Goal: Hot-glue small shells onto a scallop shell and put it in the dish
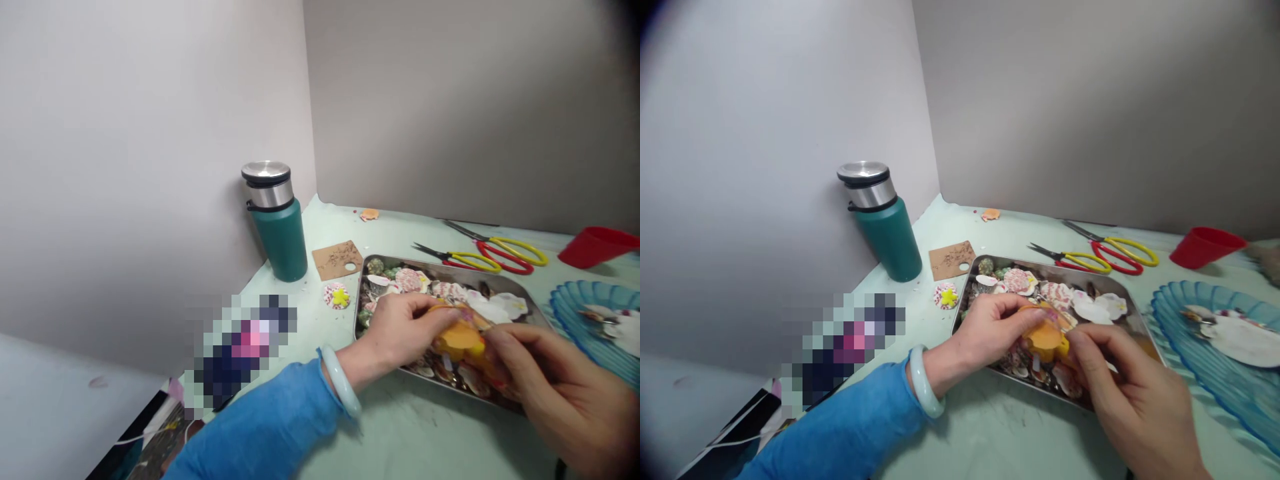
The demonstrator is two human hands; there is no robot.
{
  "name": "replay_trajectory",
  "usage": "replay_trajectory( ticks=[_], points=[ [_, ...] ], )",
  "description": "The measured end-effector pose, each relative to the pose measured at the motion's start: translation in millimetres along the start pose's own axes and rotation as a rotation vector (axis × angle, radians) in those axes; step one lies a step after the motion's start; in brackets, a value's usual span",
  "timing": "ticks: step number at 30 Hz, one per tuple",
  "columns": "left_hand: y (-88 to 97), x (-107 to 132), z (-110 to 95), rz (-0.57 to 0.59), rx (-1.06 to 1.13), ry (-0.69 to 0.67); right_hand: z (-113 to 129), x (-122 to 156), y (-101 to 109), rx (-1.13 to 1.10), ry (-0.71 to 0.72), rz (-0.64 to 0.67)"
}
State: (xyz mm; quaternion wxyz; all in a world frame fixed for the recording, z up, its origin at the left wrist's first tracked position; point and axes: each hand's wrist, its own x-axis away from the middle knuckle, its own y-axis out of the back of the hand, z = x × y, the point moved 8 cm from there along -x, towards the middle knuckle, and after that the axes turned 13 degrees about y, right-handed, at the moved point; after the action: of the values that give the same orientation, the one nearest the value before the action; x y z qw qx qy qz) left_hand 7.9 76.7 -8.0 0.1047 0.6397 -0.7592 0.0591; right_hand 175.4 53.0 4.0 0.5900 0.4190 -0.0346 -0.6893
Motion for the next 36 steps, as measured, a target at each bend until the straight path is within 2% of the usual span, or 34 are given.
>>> replay_trajectory(
  ticks=[3,7,12,19,30,36],
  points=[
    [-3.1,-2.8,6.0,0.043,0.033,0.039,10.7,-3.8,-3.7,-0.053,0.069,0.055],
    [-6.5,-0.1,-1.7,0.083,0.065,-0.014,18.6,-4.7,-6.5,-0.151,0.079,0.089],
    [-4.7,1.3,-3.7,0.054,0.024,0.022,21.4,-4.0,-11.2,-0.15,0.134,0.145],
    [-7.7,1.0,-0.1,0.104,0.082,0.053,27.9,-7.3,-9.6,-0.184,0.195,0.116],
    [-7.4,4.8,-4.9,0.089,0.039,0.022,36.5,-7.0,-7.3,-0.16,0.276,0.121],
    [-8.2,5.8,-8.3,0.119,0.067,-0.009,37.5,-6.8,-7.8,-0.168,0.3,0.128]
  ],
)
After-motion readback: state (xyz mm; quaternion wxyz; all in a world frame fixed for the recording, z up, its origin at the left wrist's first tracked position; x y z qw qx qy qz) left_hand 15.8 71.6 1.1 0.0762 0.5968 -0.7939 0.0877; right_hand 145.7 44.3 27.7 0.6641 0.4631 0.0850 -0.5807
